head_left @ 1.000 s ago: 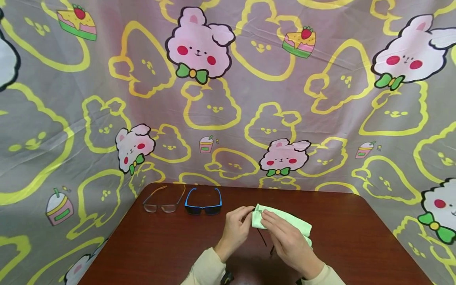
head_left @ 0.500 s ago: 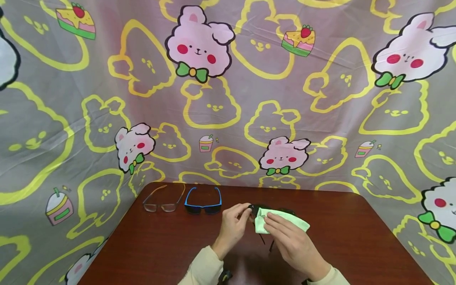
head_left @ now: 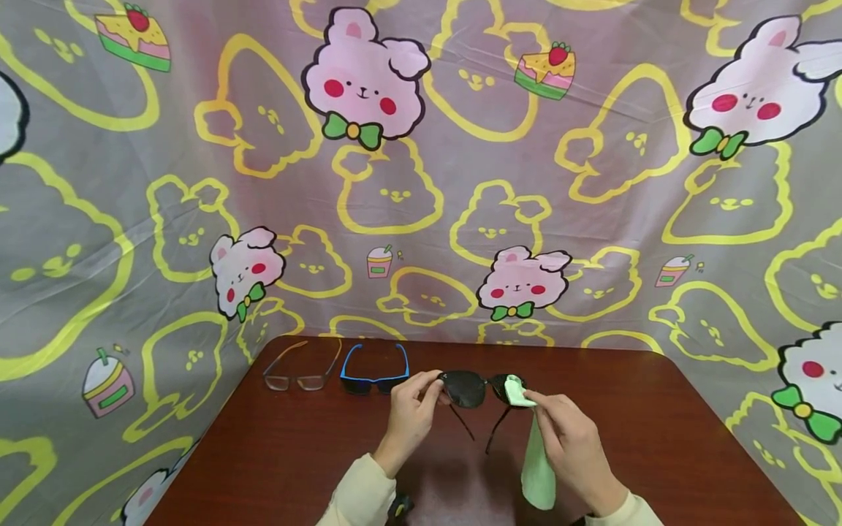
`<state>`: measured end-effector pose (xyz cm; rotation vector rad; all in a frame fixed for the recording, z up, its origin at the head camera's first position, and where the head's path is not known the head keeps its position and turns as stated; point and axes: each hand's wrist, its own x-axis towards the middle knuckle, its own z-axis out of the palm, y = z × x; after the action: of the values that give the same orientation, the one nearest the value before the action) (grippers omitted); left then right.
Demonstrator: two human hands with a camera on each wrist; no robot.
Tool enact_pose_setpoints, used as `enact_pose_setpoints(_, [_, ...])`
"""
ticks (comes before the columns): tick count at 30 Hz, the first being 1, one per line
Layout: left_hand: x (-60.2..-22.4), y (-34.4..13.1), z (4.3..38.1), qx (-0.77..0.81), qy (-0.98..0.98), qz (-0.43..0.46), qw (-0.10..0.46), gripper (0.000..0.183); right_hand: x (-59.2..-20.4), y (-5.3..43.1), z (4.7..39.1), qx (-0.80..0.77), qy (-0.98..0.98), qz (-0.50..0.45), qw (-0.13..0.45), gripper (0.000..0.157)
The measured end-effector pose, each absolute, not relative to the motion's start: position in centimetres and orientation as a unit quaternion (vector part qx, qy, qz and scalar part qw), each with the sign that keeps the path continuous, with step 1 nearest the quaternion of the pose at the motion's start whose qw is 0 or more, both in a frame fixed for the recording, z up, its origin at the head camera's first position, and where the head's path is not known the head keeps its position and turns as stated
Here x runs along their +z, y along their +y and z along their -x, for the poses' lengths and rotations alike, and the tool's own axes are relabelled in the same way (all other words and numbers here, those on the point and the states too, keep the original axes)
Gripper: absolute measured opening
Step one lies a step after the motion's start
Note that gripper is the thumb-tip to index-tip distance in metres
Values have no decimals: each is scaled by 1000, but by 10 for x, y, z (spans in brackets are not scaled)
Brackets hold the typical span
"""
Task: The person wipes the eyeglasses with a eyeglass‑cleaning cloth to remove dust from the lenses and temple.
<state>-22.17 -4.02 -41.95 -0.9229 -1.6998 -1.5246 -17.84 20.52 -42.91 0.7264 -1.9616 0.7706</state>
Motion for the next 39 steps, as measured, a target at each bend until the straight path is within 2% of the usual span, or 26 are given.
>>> enact_pose_setpoints(4, [-421,-46,222,-583,-654,347,334,14,-433,211,178,326,-815,-205,433,28])
enact_pose_setpoints(8, [-424,-50,223,-589,-649,349,331,13,-436,217,180,335,-835,-119,420,20])
enact_pose_setpoints(12, [-424,-52,223,-587,-651,351,328,13,-438,221,185,345,-841,-75,410,13])
enact_pose_setpoints(16, [-423,-53,222,-578,-664,349,321,13,-437,219,188,358,-848,-58,385,12])
enact_pose_setpoints(21, [-423,-52,221,-574,-665,360,314,14,-433,214,190,399,-861,-34,314,8])
enact_pose_setpoints(27, [-423,-50,218,-572,-670,359,309,13,-429,213,189,488,-846,-24,213,23])
enact_pose_setpoints(39, [-424,-48,217,-583,-667,366,284,12,-427,214,189,565,-809,-22,161,32])
